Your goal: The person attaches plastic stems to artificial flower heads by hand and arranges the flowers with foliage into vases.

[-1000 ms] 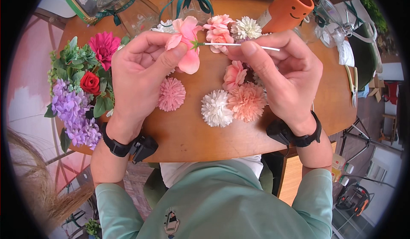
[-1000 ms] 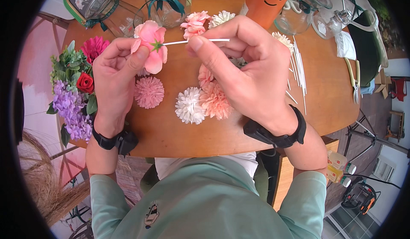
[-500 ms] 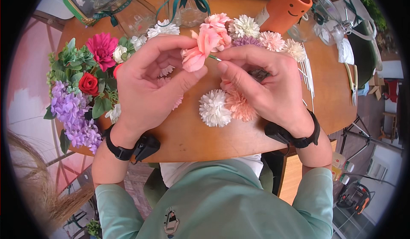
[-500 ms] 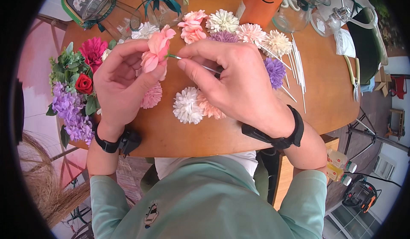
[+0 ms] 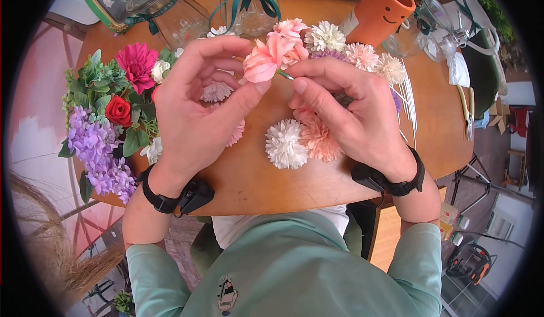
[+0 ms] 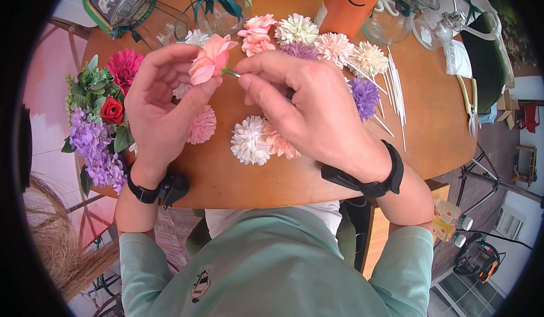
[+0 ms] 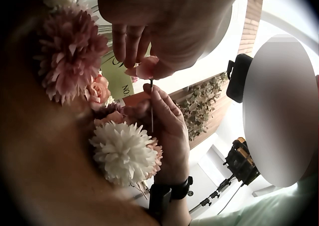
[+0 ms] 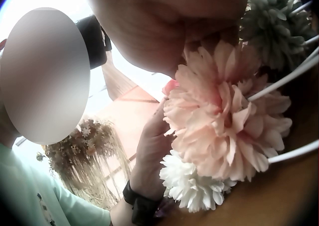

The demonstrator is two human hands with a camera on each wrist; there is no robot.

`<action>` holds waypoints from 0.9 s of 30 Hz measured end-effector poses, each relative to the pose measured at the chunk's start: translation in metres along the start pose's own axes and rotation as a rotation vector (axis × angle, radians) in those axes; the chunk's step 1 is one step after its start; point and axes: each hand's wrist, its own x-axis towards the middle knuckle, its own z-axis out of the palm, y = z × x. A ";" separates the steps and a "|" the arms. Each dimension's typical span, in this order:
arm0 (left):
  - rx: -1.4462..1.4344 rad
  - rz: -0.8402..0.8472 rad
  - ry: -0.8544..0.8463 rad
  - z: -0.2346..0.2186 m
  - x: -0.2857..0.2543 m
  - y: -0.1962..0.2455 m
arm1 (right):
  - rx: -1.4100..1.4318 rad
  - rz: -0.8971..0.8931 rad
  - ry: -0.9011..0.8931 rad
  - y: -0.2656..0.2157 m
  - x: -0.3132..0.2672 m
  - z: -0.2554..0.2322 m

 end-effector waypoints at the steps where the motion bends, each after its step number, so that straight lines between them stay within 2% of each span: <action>1: 0.006 -0.008 -0.018 -0.001 -0.001 0.001 | 0.000 -0.001 0.000 0.001 0.000 0.000; 3: 0.013 -0.016 -0.037 -0.001 -0.002 -0.002 | 0.004 -0.043 0.001 0.004 -0.001 0.000; 5: -0.033 0.101 0.018 0.003 -0.001 -0.009 | 0.014 -0.048 -0.005 0.005 0.000 0.000; 6: -0.034 0.101 0.018 0.003 -0.002 -0.008 | 0.023 -0.053 -0.010 0.005 0.000 0.000; 11: -0.037 0.168 -0.009 0.003 -0.002 -0.009 | -0.019 0.003 -0.050 -0.005 0.000 -0.003; 15: -0.017 0.175 -0.024 0.001 -0.003 -0.006 | -0.081 0.034 -0.046 -0.007 -0.001 -0.004; 17: -0.018 0.095 -0.092 -0.001 -0.006 -0.004 | -0.053 -0.005 -0.009 -0.003 -0.002 0.000; 20: -0.007 0.181 -0.097 0.001 -0.005 -0.005 | -0.039 -0.060 0.026 -0.001 -0.003 0.001; 23: 0.013 0.114 -0.063 0.005 -0.004 0.004 | -0.049 -0.092 0.031 0.000 -0.003 0.002; 27: 0.039 0.099 -0.055 -0.001 -0.006 -0.008 | -0.073 -0.117 0.032 0.002 -0.002 0.003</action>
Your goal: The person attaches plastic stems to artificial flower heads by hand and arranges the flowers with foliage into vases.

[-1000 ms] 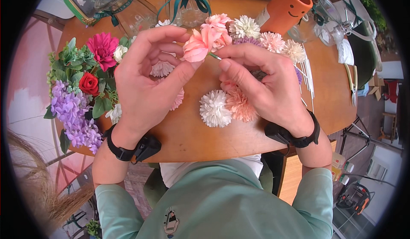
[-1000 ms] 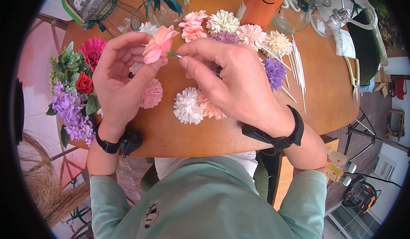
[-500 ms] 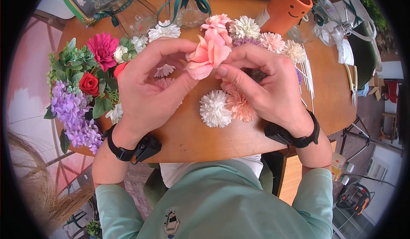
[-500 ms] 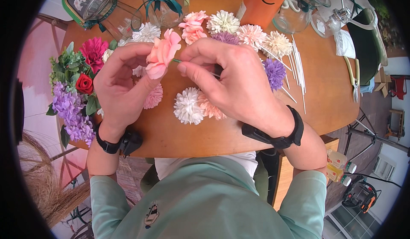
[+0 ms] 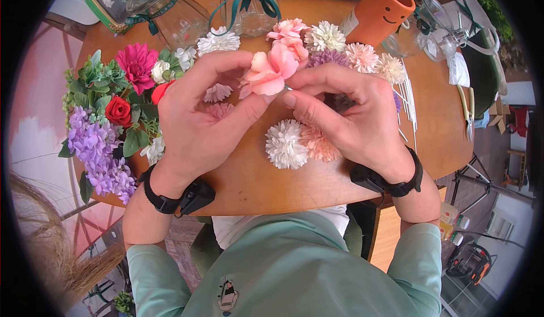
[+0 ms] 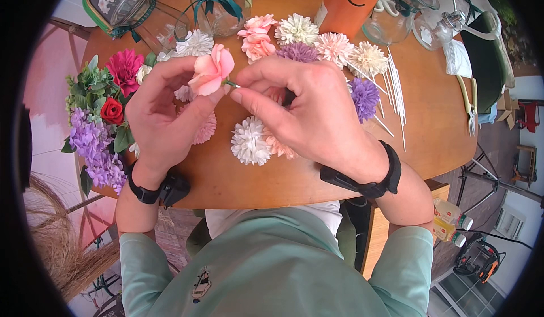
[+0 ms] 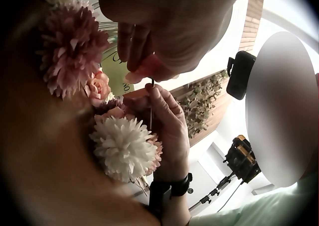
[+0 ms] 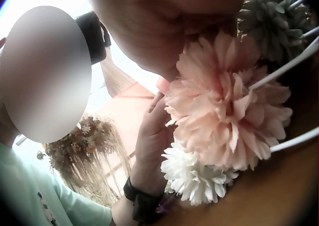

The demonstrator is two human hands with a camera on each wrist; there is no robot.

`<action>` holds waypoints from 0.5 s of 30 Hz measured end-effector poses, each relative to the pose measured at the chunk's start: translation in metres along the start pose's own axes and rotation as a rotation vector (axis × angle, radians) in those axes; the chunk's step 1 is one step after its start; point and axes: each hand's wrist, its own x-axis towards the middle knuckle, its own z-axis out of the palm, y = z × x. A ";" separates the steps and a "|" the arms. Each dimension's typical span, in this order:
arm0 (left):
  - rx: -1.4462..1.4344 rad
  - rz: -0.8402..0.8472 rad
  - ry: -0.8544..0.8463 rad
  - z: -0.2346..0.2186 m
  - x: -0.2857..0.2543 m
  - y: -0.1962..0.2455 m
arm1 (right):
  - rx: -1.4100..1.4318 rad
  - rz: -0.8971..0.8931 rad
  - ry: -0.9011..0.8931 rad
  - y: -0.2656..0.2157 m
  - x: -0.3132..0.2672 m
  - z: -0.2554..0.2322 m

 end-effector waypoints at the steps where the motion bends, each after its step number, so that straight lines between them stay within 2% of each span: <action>1: 0.029 0.016 0.017 0.000 0.000 0.001 | 0.000 0.000 0.000 0.002 0.000 0.001; 3: 0.058 0.031 0.034 0.001 0.001 0.002 | -0.047 -0.080 0.044 0.005 0.002 0.003; 5: 0.055 0.052 0.130 0.004 0.003 0.002 | -0.042 -0.008 0.022 0.001 0.001 0.001; 6: 0.055 0.052 0.130 0.005 0.004 0.003 | -0.037 0.063 0.001 0.000 0.001 0.000; 8: -0.047 0.035 0.134 0.006 0.006 0.006 | -0.062 0.038 0.003 0.000 0.001 -0.001; 11: -0.022 0.106 0.117 0.004 0.007 0.004 | -0.070 0.038 -0.004 -0.001 0.001 -0.002; 15: 0.043 0.075 0.057 -0.003 0.003 0.004 | -0.061 0.034 0.009 0.001 0.001 -0.001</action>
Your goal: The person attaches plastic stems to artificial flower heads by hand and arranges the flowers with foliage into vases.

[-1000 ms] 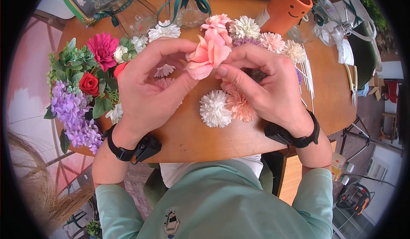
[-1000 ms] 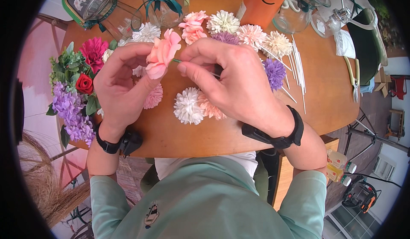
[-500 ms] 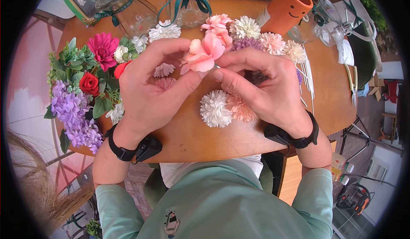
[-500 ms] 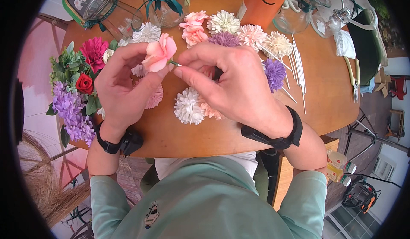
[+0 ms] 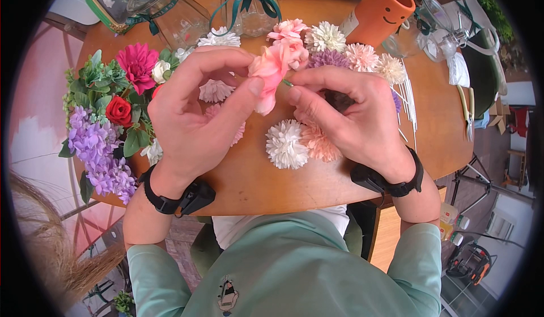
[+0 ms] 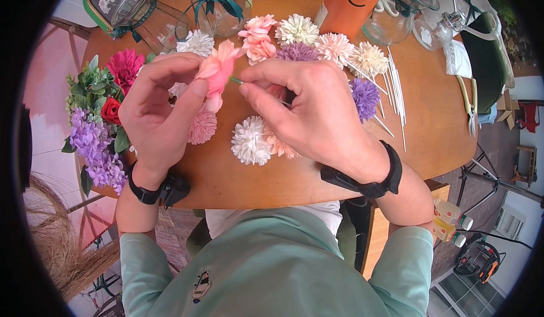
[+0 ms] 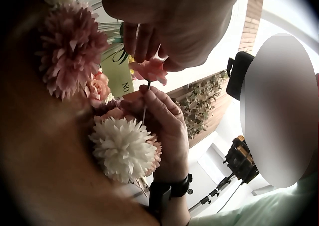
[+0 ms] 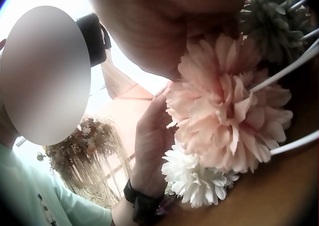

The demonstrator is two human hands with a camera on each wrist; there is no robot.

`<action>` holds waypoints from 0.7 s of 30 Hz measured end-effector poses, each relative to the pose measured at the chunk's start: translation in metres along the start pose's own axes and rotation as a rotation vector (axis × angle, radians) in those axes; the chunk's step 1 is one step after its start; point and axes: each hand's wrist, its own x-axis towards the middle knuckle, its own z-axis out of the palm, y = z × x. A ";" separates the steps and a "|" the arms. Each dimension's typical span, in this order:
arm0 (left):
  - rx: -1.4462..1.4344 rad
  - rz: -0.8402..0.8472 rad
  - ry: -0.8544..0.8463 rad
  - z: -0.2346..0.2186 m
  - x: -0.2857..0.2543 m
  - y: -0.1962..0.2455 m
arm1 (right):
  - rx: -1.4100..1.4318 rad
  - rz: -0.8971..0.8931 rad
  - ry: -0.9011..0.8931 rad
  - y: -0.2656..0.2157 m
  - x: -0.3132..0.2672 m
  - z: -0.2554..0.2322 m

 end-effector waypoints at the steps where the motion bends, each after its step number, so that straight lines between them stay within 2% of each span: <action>1: -0.027 0.029 0.002 0.000 0.001 -0.002 | 0.000 0.000 0.000 -0.002 0.000 0.000; 3: -0.053 0.057 0.005 -0.002 0.001 -0.003 | 0.060 0.104 0.004 -0.008 -0.001 -0.002; 4: 0.017 0.025 0.058 -0.004 0.002 -0.001 | 0.061 0.104 0.003 -0.008 0.000 -0.003; 6: 0.088 -0.008 0.112 -0.008 0.006 0.001 | 0.006 -0.062 0.081 -0.005 0.003 -0.008; 8: 0.045 -0.095 0.266 -0.013 0.015 -0.003 | -0.038 -0.038 0.085 -0.014 0.005 -0.017; 9: 0.045 -0.094 0.266 -0.017 0.018 -0.005 | -0.083 -0.015 0.088 -0.017 0.005 -0.021; 11: 0.320 -0.034 0.193 -0.024 0.020 -0.008 | -0.158 -0.051 0.098 -0.007 0.005 -0.023; 13: 0.386 -0.037 0.130 -0.024 0.019 -0.007 | -0.378 -0.086 0.017 -0.001 0.004 -0.024; 15: 0.449 -0.042 0.064 -0.025 0.018 -0.005 | -0.387 -0.078 -0.008 -0.004 0.004 -0.022; 17: 0.671 -0.014 -0.102 -0.029 0.017 -0.004 | -0.397 -0.069 -0.033 -0.004 0.004 -0.020; 19: 0.775 -0.013 -0.163 -0.027 0.015 0.006 | -0.501 -0.281 0.034 0.001 0.007 -0.017; 21: 0.880 -0.015 -0.222 -0.025 0.013 0.009 | -0.520 -0.314 0.019 0.003 0.007 -0.015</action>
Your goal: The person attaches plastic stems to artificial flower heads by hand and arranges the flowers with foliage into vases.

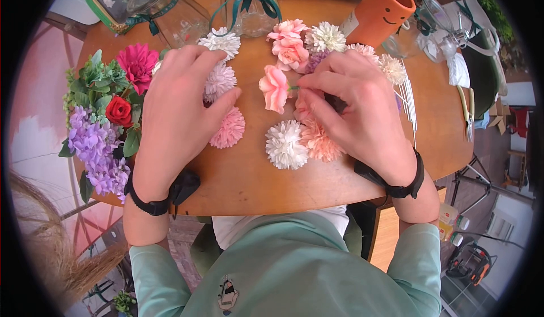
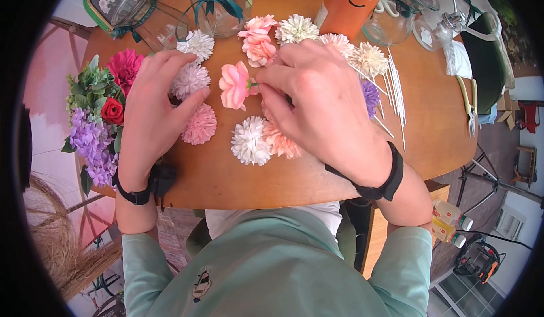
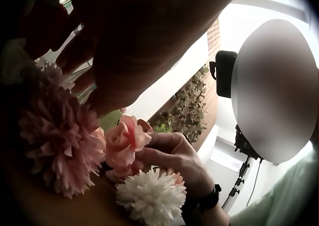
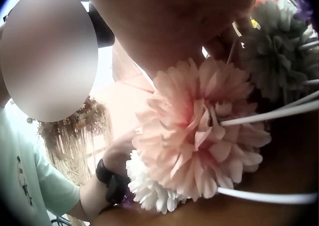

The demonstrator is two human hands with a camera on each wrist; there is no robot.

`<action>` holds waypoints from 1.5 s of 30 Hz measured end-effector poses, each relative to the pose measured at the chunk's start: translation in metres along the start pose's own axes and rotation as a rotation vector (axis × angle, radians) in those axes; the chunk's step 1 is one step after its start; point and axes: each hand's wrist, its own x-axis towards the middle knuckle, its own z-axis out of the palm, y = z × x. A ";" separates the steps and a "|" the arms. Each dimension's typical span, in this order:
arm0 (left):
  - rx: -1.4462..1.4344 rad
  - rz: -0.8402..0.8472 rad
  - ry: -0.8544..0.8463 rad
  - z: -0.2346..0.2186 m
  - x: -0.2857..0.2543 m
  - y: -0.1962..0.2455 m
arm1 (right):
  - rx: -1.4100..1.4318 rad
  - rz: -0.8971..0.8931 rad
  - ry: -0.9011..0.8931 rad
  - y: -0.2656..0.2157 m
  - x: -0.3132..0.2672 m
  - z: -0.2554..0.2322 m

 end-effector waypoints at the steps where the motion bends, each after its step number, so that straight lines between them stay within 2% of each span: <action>1: 0.012 -0.010 -0.035 0.001 -0.001 0.000 | -0.015 -0.037 -0.009 0.000 0.000 0.001; 5: 0.006 -0.050 -0.077 0.007 -0.003 -0.004 | -0.014 0.073 -0.136 -0.001 0.004 -0.009; 7: -0.003 -0.072 -0.093 0.007 -0.002 -0.004 | 0.040 0.075 0.062 0.007 0.006 -0.013; 8: -0.012 -0.093 -0.108 0.007 -0.002 -0.004 | 0.040 0.075 0.063 0.009 0.006 -0.019; 11: 0.003 -0.060 -0.081 0.009 -0.001 -0.008 | 0.134 0.284 0.121 0.011 0.011 -0.040; 12: 0.003 -0.058 -0.080 0.010 -0.001 -0.007 | 0.133 0.284 0.123 0.013 0.011 -0.046; 14: -0.084 -0.104 0.031 0.011 0.002 -0.004 | 0.123 0.475 -0.057 0.026 0.007 -0.064; 15: -0.085 -0.101 0.031 0.011 0.004 -0.003 | 0.078 0.462 -0.090 0.034 0.004 -0.073; 17: -0.188 0.033 0.245 0.013 0.008 -0.002 | 0.083 0.506 -0.108 0.051 -0.005 -0.088; 19: -0.209 0.043 0.264 0.013 0.007 -0.001 | 0.034 0.548 -0.123 0.071 -0.015 -0.106; 21: -0.241 0.030 0.269 0.015 0.007 0.002 | -0.170 0.583 -0.193 0.092 -0.029 -0.122; 24: -0.255 0.032 0.262 0.016 0.007 0.003 | -0.214 0.618 -0.286 0.122 -0.047 -0.125; 26: -0.251 0.042 0.263 0.017 0.006 0.003 | -0.172 0.681 -0.302 0.126 -0.046 -0.120; 28: -0.317 0.006 0.230 0.018 0.006 0.004 | -0.158 0.770 -0.448 0.120 -0.038 -0.115; 29: -0.318 0.005 0.231 0.018 0.005 0.005 | -0.160 0.769 -0.449 0.120 -0.036 -0.113; 31: -0.342 0.023 0.216 0.020 0.006 0.005 | -0.030 0.908 -0.447 0.120 -0.033 -0.110; 38: -0.379 0.001 0.204 0.023 0.005 0.008 | -0.028 0.913 -0.492 0.108 -0.028 -0.109; 40: -0.390 0.033 0.241 0.023 0.005 0.007 | 0.119 0.942 -0.398 0.107 -0.030 -0.112; 44: -0.421 -0.002 0.257 0.021 0.006 0.007 | 0.184 0.951 -0.375 0.110 -0.033 -0.120; 45: -0.508 -0.040 0.270 0.024 0.005 0.006 | 0.173 0.924 -0.400 0.109 -0.033 -0.120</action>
